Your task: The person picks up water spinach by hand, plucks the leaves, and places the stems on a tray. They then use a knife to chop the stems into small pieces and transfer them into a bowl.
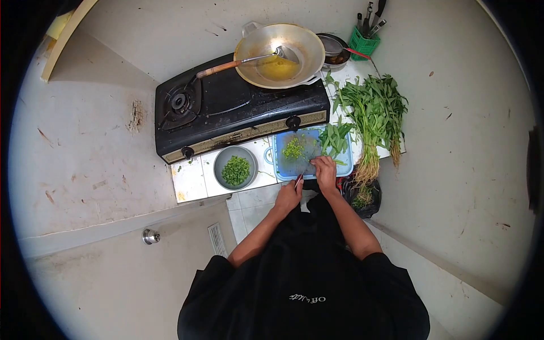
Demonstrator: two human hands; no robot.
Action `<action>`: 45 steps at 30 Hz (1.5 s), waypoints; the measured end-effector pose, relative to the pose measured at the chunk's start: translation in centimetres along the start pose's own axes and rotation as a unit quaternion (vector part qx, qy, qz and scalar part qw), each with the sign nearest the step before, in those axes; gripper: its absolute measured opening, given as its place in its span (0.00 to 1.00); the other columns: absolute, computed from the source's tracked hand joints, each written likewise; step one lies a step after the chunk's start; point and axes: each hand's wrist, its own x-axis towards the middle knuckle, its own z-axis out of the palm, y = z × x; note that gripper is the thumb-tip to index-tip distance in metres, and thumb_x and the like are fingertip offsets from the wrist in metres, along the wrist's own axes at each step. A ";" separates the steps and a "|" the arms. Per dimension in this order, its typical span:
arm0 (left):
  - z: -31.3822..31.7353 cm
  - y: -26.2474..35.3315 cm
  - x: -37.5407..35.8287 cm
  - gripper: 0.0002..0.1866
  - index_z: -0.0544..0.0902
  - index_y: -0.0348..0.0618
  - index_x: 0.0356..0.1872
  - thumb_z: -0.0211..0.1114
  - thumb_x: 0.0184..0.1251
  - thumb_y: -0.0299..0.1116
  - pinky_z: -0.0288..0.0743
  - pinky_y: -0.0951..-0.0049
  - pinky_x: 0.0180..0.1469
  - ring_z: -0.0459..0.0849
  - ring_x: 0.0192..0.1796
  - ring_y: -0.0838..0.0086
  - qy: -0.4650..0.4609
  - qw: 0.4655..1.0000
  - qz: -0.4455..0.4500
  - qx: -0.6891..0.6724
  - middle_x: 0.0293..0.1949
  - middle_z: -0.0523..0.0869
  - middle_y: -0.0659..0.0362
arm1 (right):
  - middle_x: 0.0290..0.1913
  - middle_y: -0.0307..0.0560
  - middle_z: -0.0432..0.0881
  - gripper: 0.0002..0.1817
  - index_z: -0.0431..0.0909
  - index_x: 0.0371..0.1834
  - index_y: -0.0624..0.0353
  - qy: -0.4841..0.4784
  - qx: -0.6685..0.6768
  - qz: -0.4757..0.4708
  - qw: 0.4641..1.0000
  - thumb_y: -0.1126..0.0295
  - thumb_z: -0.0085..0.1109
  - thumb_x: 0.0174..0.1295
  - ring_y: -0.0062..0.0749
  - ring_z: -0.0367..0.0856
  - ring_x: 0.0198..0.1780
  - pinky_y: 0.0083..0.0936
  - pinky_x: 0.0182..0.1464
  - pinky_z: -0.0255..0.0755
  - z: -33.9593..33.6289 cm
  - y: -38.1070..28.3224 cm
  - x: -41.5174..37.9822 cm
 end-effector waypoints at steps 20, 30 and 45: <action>-2.0 -2.0 0.0 0.24 0.81 0.33 0.44 0.55 0.79 0.50 0.80 0.38 0.41 0.86 0.37 0.32 0.059 0.996 -0.003 0.067 0.30 0.85 0.31 | 0.43 0.46 0.85 0.10 0.87 0.43 0.58 -0.001 -0.007 0.032 0.999 0.77 0.60 0.61 0.47 0.81 0.47 0.39 0.52 0.70 2.7 -0.8 0.5; -3.6 -1.3 0.7 0.25 0.81 0.33 0.40 0.56 0.79 0.50 0.79 0.39 0.41 0.85 0.36 0.33 0.043 0.998 0.036 0.014 0.29 0.85 0.32 | 0.44 0.48 0.85 0.13 0.86 0.51 0.57 0.026 0.030 0.069 0.997 0.75 0.60 0.64 0.47 0.82 0.49 0.40 0.52 0.70 -1.1 0.2 0.4; -5.0 -1.7 4.3 0.27 0.83 0.34 0.43 0.54 0.79 0.53 0.79 0.41 0.45 0.86 0.39 0.34 0.046 0.997 0.011 0.065 0.31 0.86 0.32 | 0.40 0.43 0.81 0.08 0.83 0.42 0.55 -0.119 -0.097 0.072 0.985 0.72 0.66 0.60 0.43 0.79 0.50 0.42 0.52 0.67 -4.8 5.9 -0.4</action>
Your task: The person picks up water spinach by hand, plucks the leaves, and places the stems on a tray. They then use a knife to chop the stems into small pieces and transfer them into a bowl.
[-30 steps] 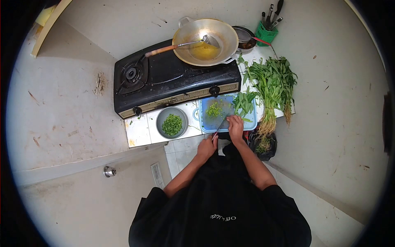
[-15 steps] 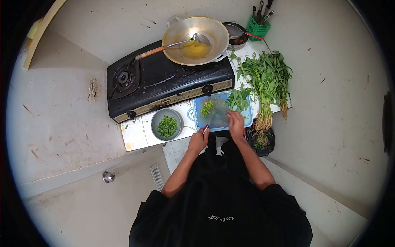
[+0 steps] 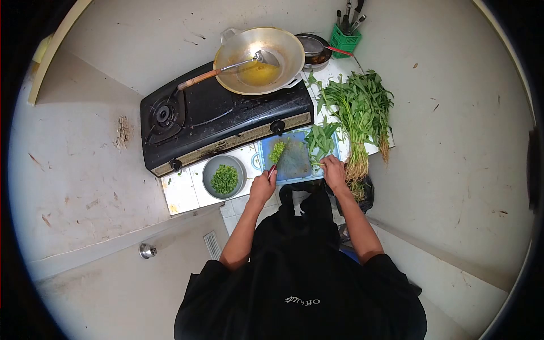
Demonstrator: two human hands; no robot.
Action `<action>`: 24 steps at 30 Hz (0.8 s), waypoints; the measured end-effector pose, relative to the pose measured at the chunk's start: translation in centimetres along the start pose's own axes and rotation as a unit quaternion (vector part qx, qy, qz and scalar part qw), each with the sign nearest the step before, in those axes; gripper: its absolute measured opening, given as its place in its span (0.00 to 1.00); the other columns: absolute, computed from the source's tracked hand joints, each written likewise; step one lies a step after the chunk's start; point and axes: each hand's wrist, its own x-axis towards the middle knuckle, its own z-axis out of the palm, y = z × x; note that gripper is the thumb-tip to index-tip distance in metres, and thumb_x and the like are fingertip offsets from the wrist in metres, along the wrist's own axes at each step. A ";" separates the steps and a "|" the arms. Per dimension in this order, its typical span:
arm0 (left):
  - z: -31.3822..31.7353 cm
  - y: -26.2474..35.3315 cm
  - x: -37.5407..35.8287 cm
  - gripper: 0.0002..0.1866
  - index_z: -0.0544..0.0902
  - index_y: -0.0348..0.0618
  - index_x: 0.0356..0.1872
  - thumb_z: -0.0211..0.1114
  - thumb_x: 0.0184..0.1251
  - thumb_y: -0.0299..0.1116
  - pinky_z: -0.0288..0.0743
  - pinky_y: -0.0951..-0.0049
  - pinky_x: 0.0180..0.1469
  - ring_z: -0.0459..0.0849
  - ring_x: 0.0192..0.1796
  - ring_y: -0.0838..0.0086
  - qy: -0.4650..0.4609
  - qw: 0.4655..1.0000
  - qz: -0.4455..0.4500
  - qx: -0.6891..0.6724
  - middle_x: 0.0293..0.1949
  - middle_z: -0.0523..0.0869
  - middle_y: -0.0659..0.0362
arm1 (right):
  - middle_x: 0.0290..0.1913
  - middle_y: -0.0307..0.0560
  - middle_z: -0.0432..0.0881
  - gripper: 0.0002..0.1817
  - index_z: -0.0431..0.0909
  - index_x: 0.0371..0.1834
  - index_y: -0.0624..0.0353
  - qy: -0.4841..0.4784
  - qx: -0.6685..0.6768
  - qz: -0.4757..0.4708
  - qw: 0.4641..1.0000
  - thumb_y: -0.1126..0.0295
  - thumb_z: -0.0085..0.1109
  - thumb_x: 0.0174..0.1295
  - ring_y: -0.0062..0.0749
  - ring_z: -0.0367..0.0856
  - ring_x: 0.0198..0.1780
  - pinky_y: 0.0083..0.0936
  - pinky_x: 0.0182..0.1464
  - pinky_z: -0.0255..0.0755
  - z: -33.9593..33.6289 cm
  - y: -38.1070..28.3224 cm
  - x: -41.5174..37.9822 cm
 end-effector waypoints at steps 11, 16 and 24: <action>-0.7 -1.0 -2.9 0.23 0.82 0.34 0.43 0.56 0.79 0.50 0.79 0.43 0.42 0.86 0.38 0.36 0.013 0.997 -0.009 -0.079 0.31 0.86 0.33 | 0.40 0.55 0.82 0.08 0.80 0.45 0.64 0.025 0.213 0.026 0.976 0.76 0.64 0.64 0.51 0.84 0.41 0.40 0.46 0.77 -1.4 -3.9 2.0; -0.6 -1.4 -3.4 0.24 0.82 0.33 0.42 0.57 0.78 0.50 0.79 0.45 0.41 0.86 0.37 0.36 0.021 0.995 -0.005 -0.097 0.29 0.86 0.34 | 0.40 0.54 0.83 0.08 0.81 0.43 0.64 -0.020 0.232 0.018 0.972 0.75 0.66 0.63 0.47 0.85 0.41 0.39 0.45 0.78 1.8 -6.6 3.2; -0.6 -1.8 -4.2 0.26 0.81 0.32 0.43 0.55 0.79 0.52 0.77 0.44 0.43 0.86 0.39 0.36 0.018 0.994 -0.032 -0.100 0.31 0.86 0.34 | 0.36 0.51 0.83 0.09 0.82 0.40 0.62 -0.019 0.200 0.057 0.978 0.71 0.69 0.61 0.47 0.84 0.39 0.40 0.43 0.77 2.7 -6.8 2.5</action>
